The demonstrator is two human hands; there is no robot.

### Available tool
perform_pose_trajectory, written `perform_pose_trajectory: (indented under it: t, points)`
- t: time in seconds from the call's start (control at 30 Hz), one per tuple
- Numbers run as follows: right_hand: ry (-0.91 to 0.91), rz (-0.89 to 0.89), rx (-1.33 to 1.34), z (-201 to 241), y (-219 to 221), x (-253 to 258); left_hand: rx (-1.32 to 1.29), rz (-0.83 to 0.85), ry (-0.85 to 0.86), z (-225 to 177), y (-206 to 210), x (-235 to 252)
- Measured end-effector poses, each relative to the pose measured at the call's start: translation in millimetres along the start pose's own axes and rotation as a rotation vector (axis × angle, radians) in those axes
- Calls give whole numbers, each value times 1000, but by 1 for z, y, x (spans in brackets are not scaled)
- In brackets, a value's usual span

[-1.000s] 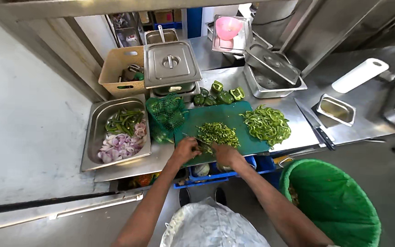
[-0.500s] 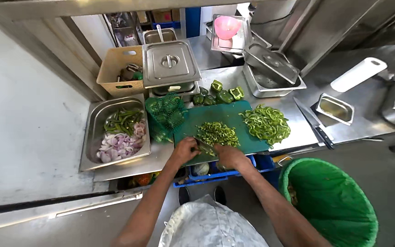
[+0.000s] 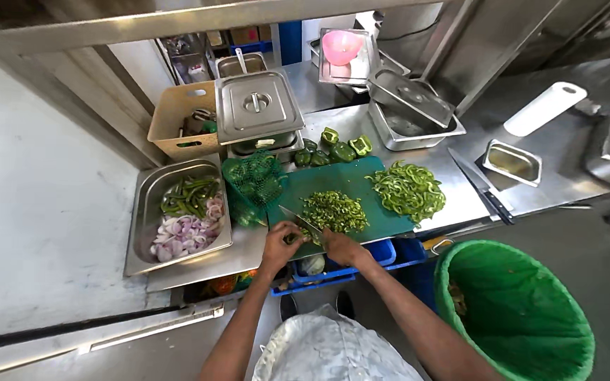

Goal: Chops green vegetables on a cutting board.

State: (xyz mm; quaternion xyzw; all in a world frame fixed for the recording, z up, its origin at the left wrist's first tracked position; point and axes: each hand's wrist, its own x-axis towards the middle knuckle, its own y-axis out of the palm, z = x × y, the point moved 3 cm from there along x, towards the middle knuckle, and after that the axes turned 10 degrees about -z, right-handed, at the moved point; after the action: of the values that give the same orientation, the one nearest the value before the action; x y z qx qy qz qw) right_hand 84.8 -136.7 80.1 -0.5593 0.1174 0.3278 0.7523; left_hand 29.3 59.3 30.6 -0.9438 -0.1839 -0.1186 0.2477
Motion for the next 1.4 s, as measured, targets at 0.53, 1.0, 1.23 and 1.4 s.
perform_pose_trajectory:
  t: [0.53,1.0,1.23,1.4]
  points:
    - [44,-48,-98,19,-9,-9,272,304,175,-20,6,23]
    - [53,-56,-49,3,-9,-3,314,136,99,-9,12,3]
    - [30,-195,-29,-16,-11,5,229,78,18,-29,45,12]
    - [29,-190,-59,-14,-7,2,243,163,132,-25,31,16]
